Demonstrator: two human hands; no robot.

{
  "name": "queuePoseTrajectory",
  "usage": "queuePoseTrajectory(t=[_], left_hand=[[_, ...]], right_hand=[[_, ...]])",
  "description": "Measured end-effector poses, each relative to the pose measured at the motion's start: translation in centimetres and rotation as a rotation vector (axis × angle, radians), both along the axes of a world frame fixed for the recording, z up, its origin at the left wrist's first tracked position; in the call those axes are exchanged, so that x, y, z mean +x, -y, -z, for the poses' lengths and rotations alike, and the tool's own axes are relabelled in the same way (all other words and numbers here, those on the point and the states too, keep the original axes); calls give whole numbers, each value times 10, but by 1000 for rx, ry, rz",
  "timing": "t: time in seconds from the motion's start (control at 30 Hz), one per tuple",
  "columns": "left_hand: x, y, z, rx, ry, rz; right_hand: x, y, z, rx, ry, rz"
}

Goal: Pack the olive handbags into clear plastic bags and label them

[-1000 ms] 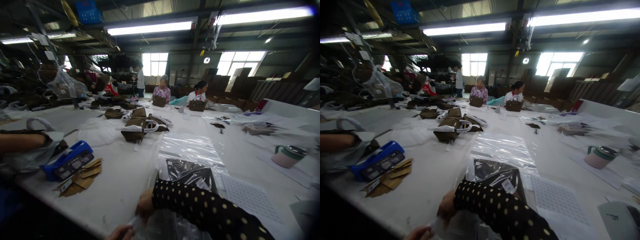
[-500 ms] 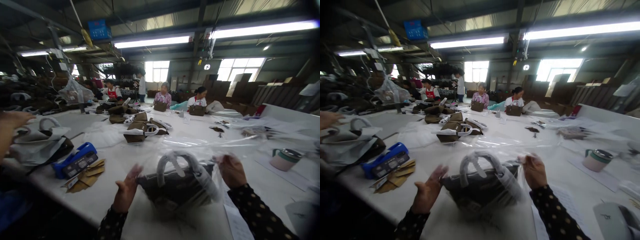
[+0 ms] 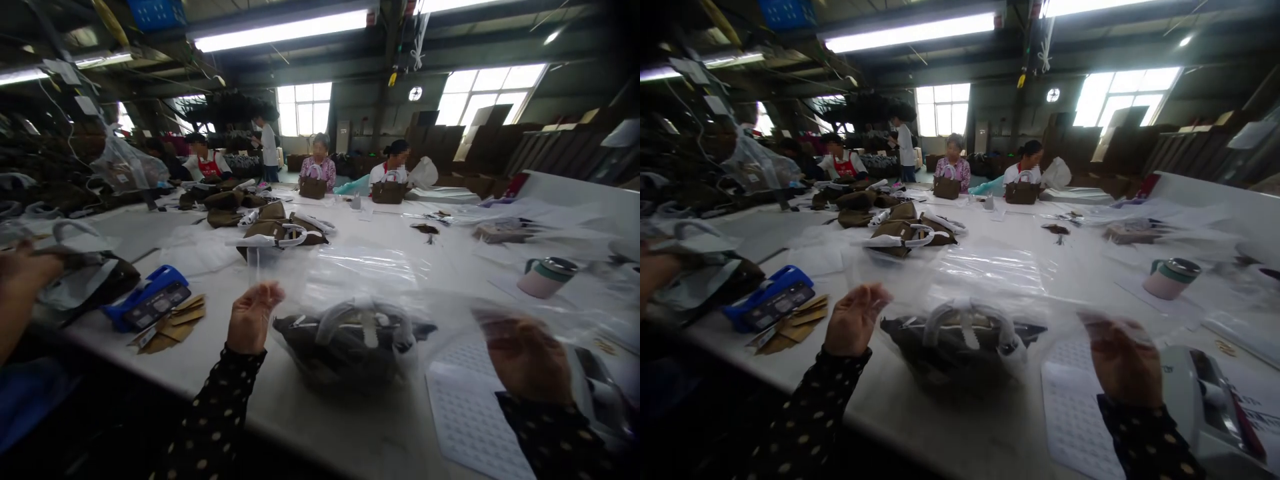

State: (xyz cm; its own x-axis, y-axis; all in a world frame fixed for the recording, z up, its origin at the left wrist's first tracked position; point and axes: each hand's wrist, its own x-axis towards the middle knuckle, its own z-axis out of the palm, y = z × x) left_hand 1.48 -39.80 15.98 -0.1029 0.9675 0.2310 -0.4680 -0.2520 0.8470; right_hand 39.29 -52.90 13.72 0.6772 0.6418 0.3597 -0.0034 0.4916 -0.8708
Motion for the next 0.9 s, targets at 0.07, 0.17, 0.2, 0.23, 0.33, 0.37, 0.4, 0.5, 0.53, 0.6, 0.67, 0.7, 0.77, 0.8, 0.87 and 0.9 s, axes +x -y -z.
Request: queuePoseTrajectory(t=[0.07,0.17,0.2,0.23,0.33,0.37,0.4,0.5,0.53,0.6,0.67,0.7,0.77,0.8,0.87,0.9], left_hand=[[-4,-5,-4,63,-69,-83],[-6,-23,-14,101,-190,-130],[-4,-34,-19,57,-207,-103],[-1,-46,-25,-3,-214,-66],[13,-87,-46,-127,-216,8],[17,-97,-52,-122,-212,11],[20,-106,-57,-102,-200,6],[26,-114,-58,-67,-156,23],[27,-114,-53,-68,-141,35],[26,-112,-40,-78,-102,43],[26,-113,-25,-86,-54,24],[27,-115,-18,-88,-33,11],[28,-121,-7,-92,-10,-9],[29,-124,-2,-97,-6,-18],[32,-131,5,-114,-7,-37],[33,-135,7,-124,-6,-46]], right_hand=[[5,-2,-12,46,-15,-31],[11,-20,-30,19,-34,-6],[12,-29,-38,3,-60,8],[14,-41,-46,-22,-90,7],[19,-80,-74,-104,-155,-33],[21,-91,-82,-114,-150,-53],[24,-100,-88,-110,-134,-68],[29,-108,-79,-67,-51,-73],[29,-103,-64,-73,-16,-15],[22,-88,-20,-134,70,171],[9,-70,36,-261,108,150],[1,-63,64,-337,140,74],[-16,-56,110,-439,197,-46],[-24,-58,127,-474,225,-100],[-36,-67,146,-522,271,-188],[-39,-74,150,-542,291,-232]])
